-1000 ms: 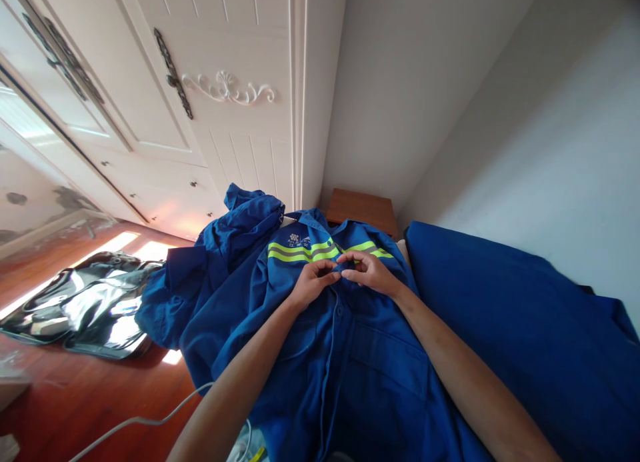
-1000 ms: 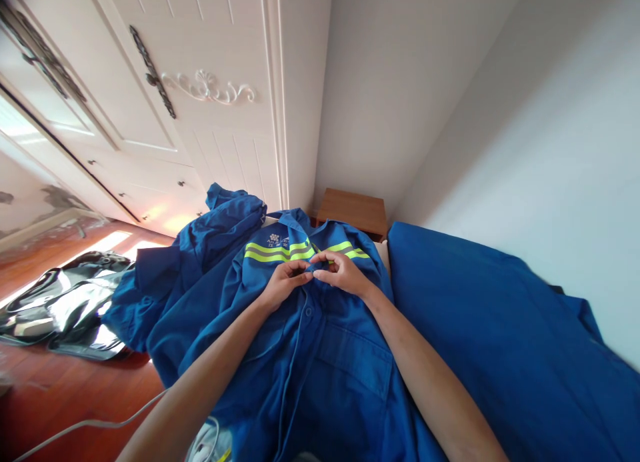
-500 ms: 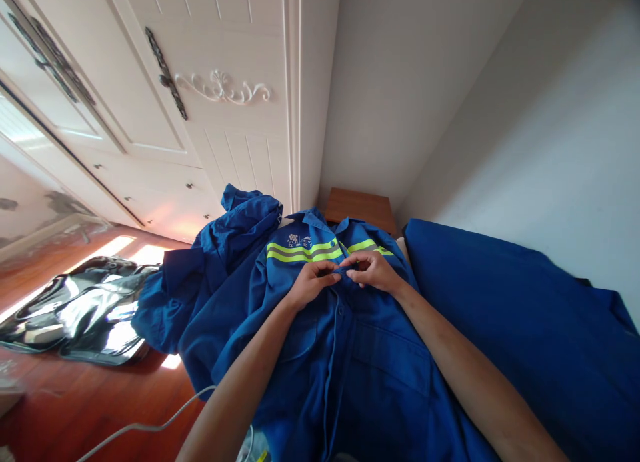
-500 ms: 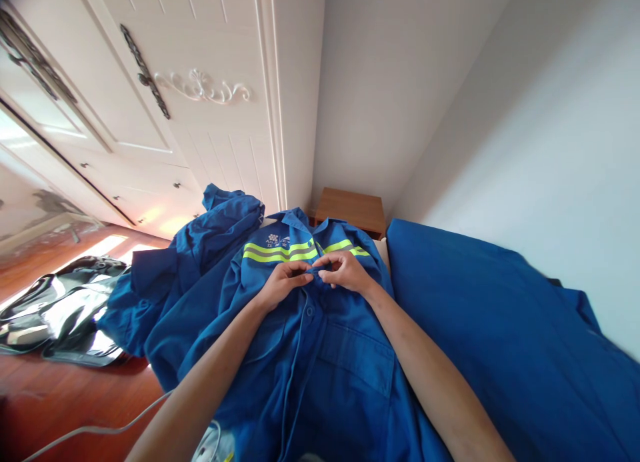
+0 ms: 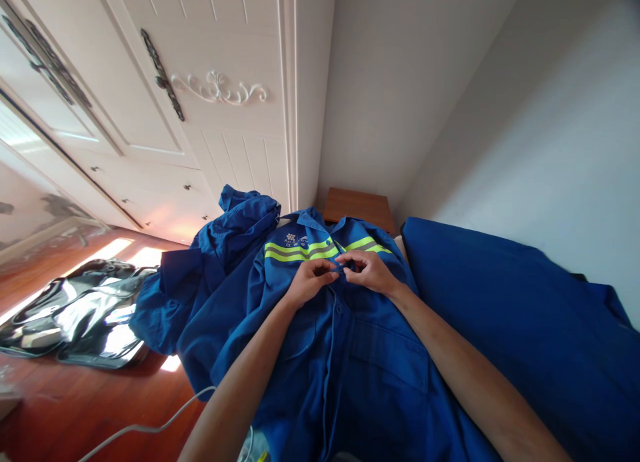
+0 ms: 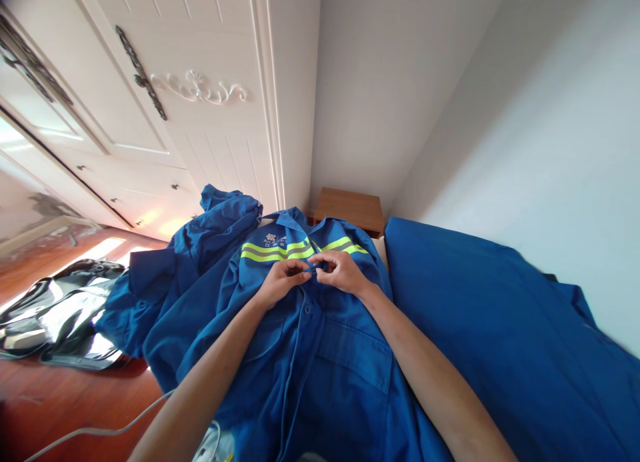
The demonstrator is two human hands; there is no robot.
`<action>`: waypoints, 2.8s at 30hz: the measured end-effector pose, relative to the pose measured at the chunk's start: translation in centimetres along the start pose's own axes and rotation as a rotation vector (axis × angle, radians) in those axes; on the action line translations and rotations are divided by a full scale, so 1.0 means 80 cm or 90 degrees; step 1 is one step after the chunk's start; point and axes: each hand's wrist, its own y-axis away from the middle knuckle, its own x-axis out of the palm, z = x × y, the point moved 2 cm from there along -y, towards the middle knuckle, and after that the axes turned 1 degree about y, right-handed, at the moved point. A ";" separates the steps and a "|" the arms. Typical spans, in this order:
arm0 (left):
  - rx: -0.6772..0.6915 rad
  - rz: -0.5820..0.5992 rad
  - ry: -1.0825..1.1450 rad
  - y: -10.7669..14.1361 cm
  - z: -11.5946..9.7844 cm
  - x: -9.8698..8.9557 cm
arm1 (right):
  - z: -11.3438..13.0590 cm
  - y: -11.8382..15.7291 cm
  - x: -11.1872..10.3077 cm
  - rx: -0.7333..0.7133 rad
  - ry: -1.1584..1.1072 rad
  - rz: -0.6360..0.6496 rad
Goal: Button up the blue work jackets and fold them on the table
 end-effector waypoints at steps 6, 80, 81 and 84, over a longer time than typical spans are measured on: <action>0.065 0.007 -0.034 0.001 0.000 -0.002 | -0.013 -0.003 0.004 0.093 -0.169 0.082; 0.196 -0.083 -0.521 0.014 -0.011 0.008 | -0.051 -0.007 0.012 0.287 -0.293 -0.074; 0.187 -0.071 -0.559 0.016 -0.014 0.010 | -0.052 -0.008 0.015 0.289 -0.263 -0.062; 0.144 -0.036 -0.667 0.021 -0.023 0.011 | -0.051 -0.010 0.020 0.292 -0.178 -0.032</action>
